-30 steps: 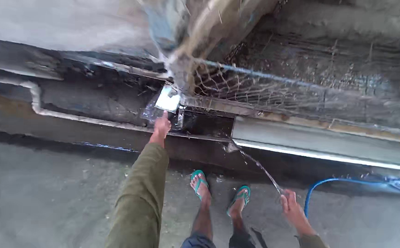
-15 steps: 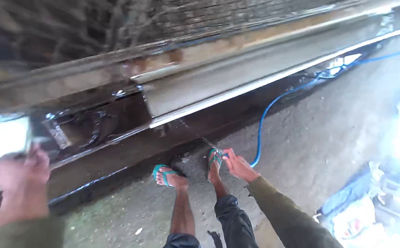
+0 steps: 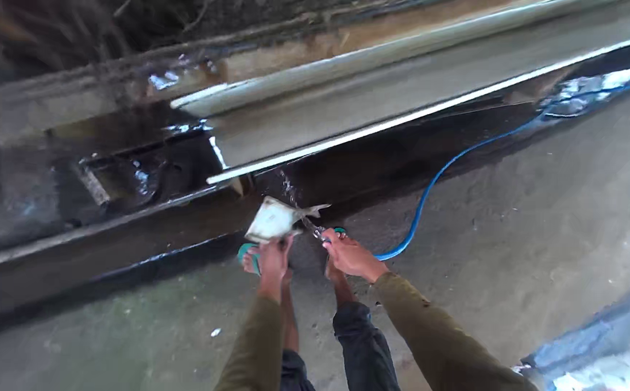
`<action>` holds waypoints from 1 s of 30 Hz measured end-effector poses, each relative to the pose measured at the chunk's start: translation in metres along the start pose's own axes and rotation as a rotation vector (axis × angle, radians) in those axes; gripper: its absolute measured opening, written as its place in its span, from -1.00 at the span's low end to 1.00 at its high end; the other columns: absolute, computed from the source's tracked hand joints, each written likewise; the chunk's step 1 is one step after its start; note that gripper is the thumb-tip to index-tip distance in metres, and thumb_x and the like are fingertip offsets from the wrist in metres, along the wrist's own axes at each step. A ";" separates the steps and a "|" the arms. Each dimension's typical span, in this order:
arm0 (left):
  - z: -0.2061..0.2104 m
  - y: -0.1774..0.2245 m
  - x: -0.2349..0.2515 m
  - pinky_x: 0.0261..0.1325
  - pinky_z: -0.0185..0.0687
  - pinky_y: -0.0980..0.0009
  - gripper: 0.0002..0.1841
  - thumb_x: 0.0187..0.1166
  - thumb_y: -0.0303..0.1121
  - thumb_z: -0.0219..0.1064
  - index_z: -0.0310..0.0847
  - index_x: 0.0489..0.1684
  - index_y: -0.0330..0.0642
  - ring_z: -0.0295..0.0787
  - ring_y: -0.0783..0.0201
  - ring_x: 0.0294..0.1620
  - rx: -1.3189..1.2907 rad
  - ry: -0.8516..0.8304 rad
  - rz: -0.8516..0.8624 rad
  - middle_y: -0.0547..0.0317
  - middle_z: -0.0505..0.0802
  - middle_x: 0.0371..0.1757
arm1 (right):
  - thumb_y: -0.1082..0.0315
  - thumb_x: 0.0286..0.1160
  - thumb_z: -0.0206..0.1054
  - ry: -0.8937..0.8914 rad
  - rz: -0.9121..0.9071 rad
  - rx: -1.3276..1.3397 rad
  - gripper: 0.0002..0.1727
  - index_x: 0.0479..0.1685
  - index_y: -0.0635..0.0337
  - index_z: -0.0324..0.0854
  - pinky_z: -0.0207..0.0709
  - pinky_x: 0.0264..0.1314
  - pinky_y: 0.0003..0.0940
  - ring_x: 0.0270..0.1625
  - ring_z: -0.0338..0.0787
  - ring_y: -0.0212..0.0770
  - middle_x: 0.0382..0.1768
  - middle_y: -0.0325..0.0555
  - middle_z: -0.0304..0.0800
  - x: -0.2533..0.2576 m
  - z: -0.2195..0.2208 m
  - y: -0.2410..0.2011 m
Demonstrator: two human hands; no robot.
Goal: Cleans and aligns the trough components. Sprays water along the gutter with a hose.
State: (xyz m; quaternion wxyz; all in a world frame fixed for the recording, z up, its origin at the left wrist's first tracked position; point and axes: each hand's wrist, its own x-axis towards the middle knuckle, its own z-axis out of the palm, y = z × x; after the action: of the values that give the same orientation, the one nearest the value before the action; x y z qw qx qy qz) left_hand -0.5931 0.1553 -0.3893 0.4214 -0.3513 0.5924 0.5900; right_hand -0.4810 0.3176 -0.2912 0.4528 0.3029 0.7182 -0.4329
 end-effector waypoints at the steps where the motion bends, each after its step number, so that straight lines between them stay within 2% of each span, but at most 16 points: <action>1: 0.015 -0.008 0.008 0.06 0.82 0.16 -0.56 0.84 -0.53 -0.08 0.06 0.68 -0.31 0.82 0.03 0.02 -0.023 -0.029 -0.011 -0.26 0.70 0.19 | 0.02 0.93 -0.19 -0.008 -0.012 -0.009 -0.44 0.79 -0.03 0.13 0.58 0.33 0.29 0.22 0.80 0.32 0.10 0.27 0.80 0.003 0.000 0.000; 5: 0.054 -0.024 0.023 -0.11 0.80 0.21 -0.54 0.80 -0.58 -0.11 0.00 0.65 -0.16 0.80 0.13 -0.18 -0.031 -0.083 -0.030 -0.12 0.69 0.01 | 0.03 0.93 -0.18 -0.042 -0.021 -0.040 -0.46 0.78 -0.03 0.16 0.56 0.34 0.29 0.24 0.79 0.32 0.11 0.26 0.80 0.007 -0.003 0.001; 8: 0.061 -0.023 0.023 -0.01 0.81 0.17 -0.55 0.73 -0.65 -0.08 0.11 0.58 -0.19 0.79 0.11 -0.10 -0.065 -0.101 -0.062 -0.10 0.68 0.05 | 0.04 0.93 -0.18 -0.076 -0.052 -0.057 -0.48 0.74 0.00 0.19 0.53 0.39 0.28 0.28 0.78 0.29 0.13 0.24 0.79 0.013 0.000 0.005; 10: 0.064 -0.021 0.022 -0.05 0.82 0.21 -0.59 0.71 -0.67 -0.08 0.17 0.49 -0.20 0.80 0.13 -0.14 -0.066 -0.107 -0.086 -0.08 0.69 0.00 | 0.05 0.94 -0.18 -0.074 -0.036 -0.042 -0.48 0.74 0.01 0.19 0.51 0.41 0.26 0.29 0.77 0.28 0.13 0.24 0.79 0.014 0.000 0.010; 12: 0.065 -0.021 0.023 -0.08 0.83 0.18 -0.59 0.67 -0.68 -0.08 0.20 0.45 -0.19 0.82 0.09 -0.18 -0.091 -0.109 -0.119 -0.10 0.72 -0.03 | 0.04 0.94 -0.19 -0.018 0.032 -0.013 -0.47 0.75 -0.01 0.19 0.56 0.36 0.25 0.26 0.79 0.26 0.10 0.22 0.81 0.016 -0.002 0.017; 16: 0.065 -0.022 0.021 0.03 0.83 0.06 -0.59 0.63 -0.69 -0.04 0.25 0.44 -0.23 0.83 -0.02 -0.07 -0.122 -0.116 -0.170 -0.19 0.72 0.07 | 0.01 0.93 -0.21 0.014 0.147 0.011 -0.46 0.77 -0.06 0.16 0.52 0.43 0.24 0.35 0.75 0.25 0.18 0.21 0.79 0.019 -0.003 0.025; 19: 0.069 -0.028 0.020 -0.04 0.80 0.17 -0.67 0.69 -0.58 0.04 0.31 0.38 -0.21 0.80 0.09 -0.15 -0.069 -0.145 -0.171 -0.10 0.74 -0.01 | 0.02 0.93 -0.20 -0.002 0.101 -0.006 -0.46 0.77 -0.05 0.17 0.51 0.44 0.26 0.36 0.74 0.27 0.19 0.22 0.79 0.016 0.002 0.019; 20: 0.069 -0.031 0.020 -0.04 0.78 0.20 -0.69 0.73 -0.53 0.05 0.30 0.39 -0.17 0.80 0.13 -0.13 -0.046 -0.173 -0.156 -0.06 0.74 0.00 | 0.03 0.93 -0.20 -0.017 0.062 -0.008 -0.46 0.77 -0.02 0.17 0.53 0.42 0.26 0.34 0.75 0.28 0.18 0.24 0.79 0.015 0.003 0.016; 23: 0.075 -0.038 0.016 0.10 0.78 0.12 -0.61 0.85 -0.40 0.04 0.20 0.61 -0.13 0.79 0.08 0.03 0.017 -0.230 -0.112 -0.11 0.73 0.19 | 0.05 0.93 -0.20 -0.064 -0.024 -0.037 -0.46 0.79 -0.02 0.15 0.50 0.44 0.27 0.34 0.75 0.28 0.16 0.25 0.79 0.010 0.006 0.006; 25: 0.081 -0.041 0.012 0.09 0.77 0.13 -0.54 0.86 -0.36 0.06 0.13 0.69 -0.11 0.77 0.08 0.09 0.098 -0.216 -0.112 -0.11 0.68 0.30 | 0.06 0.93 -0.19 -0.078 -0.060 -0.055 -0.46 0.78 -0.02 0.16 0.53 0.42 0.25 0.33 0.76 0.27 0.15 0.24 0.79 0.005 0.004 -0.001; 27: 0.083 -0.047 0.011 0.12 0.77 0.12 -0.51 0.81 -0.40 0.14 0.17 0.69 -0.16 0.76 0.08 0.14 0.172 -0.209 -0.082 -0.14 0.66 0.36 | 0.09 0.93 -0.17 -0.057 -0.083 -0.040 -0.50 0.73 -0.01 0.22 0.55 0.38 0.21 0.29 0.78 0.24 0.12 0.21 0.80 0.001 -0.002 -0.003; 29: 0.083 -0.050 0.003 0.29 0.70 0.22 -0.50 0.82 -0.41 0.13 0.17 0.71 -0.24 0.70 0.17 0.25 0.300 -0.250 0.002 -0.14 0.63 0.42 | 0.13 0.92 -0.15 0.007 -0.095 -0.002 -0.52 0.68 0.02 0.28 0.56 0.36 0.20 0.26 0.79 0.22 0.09 0.19 0.82 -0.002 -0.011 -0.001; 30: 0.084 -0.051 0.000 0.29 0.65 0.27 -0.56 0.83 -0.43 0.10 0.24 0.64 -0.31 0.68 0.23 0.21 0.350 -0.261 0.061 -0.12 0.66 0.34 | 0.14 0.92 -0.14 0.046 -0.092 0.026 -0.52 0.68 0.05 0.30 0.57 0.36 0.20 0.25 0.80 0.22 0.08 0.20 0.82 -0.002 -0.017 0.003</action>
State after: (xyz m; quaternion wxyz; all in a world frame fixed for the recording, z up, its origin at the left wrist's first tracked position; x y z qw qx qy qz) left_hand -0.5398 0.2359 -0.4058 0.5310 -0.1752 0.6366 0.5311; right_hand -0.4843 0.3338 -0.2870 0.4118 0.2856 0.7358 -0.4554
